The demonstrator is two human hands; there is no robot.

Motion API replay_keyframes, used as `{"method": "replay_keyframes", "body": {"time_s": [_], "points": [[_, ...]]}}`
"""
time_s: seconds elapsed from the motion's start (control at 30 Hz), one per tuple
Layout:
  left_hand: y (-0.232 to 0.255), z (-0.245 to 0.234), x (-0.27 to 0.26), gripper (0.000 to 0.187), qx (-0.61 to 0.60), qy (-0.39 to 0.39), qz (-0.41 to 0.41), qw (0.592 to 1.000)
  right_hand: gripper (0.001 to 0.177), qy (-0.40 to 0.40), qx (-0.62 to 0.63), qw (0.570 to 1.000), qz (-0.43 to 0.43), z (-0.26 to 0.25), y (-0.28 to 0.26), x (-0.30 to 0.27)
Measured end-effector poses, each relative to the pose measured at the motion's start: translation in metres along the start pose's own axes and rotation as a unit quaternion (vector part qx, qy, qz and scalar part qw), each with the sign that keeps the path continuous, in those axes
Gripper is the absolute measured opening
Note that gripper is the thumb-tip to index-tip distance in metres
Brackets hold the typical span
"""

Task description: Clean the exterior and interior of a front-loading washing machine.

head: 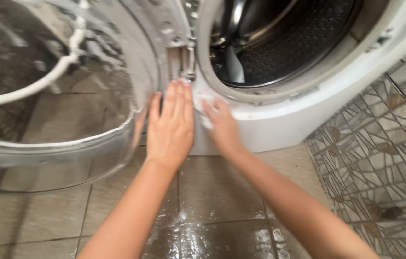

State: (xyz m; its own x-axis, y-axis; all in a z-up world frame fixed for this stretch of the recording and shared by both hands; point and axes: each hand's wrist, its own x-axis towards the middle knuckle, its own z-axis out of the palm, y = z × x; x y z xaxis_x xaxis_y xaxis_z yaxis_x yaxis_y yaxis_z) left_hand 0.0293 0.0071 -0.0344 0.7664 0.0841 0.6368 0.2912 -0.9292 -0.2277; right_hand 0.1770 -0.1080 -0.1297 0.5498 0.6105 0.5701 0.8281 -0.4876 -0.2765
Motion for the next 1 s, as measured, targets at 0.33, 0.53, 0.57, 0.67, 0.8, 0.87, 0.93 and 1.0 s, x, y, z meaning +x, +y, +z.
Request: {"method": "replay_keyframes", "body": {"time_s": [0.33, 0.53, 0.57, 0.67, 0.8, 0.87, 0.93, 1.0], "points": [[0.007, 0.012, 0.001, 0.076, -0.002, 0.037, -0.019, 0.999, 0.061, -0.055, -0.237, 0.97, -0.002, -0.041, 0.128, -0.064], [0.01, 0.02, 0.0, 0.08, -0.005, 0.046, -0.032, 0.998, 0.04, -0.001, -0.187, 0.979, 0.079, -0.042, 0.139, -0.07], [0.012, 0.021, 0.001, 0.08, -0.007, 0.048, -0.034, 0.998, 0.04, -0.001, -0.189, 0.979, 0.077, -0.029, 0.11, -0.061], [0.021, 0.026, 0.004, 0.088, -0.035, 0.048, -0.056, 0.997, 0.038, 0.04, -0.046, 0.996, 0.066, -0.011, 0.05, -0.043], [0.02, 0.038, -0.006, 0.092, -0.046, 0.059, -0.071, 0.995, 0.033, -0.036, -0.031, 0.992, 0.12, -0.037, 0.078, -0.044], [0.021, 0.042, -0.009, 0.09, -0.031, 0.066, -0.069, 0.995, 0.026, -0.059, -0.03, 0.981, 0.184, -0.058, 0.11, -0.049], [0.025, 0.037, -0.01, 0.09, -0.036, 0.071, -0.071, 0.994, 0.039, -0.04, -0.259, 0.965, 0.013, -0.089, 0.13, -0.055], [0.036, 0.036, -0.01, 0.092, -0.063, 0.061, -0.044, 0.995, 0.036, -0.013, -0.245, 0.969, 0.023, -0.069, 0.14, -0.055]]}}
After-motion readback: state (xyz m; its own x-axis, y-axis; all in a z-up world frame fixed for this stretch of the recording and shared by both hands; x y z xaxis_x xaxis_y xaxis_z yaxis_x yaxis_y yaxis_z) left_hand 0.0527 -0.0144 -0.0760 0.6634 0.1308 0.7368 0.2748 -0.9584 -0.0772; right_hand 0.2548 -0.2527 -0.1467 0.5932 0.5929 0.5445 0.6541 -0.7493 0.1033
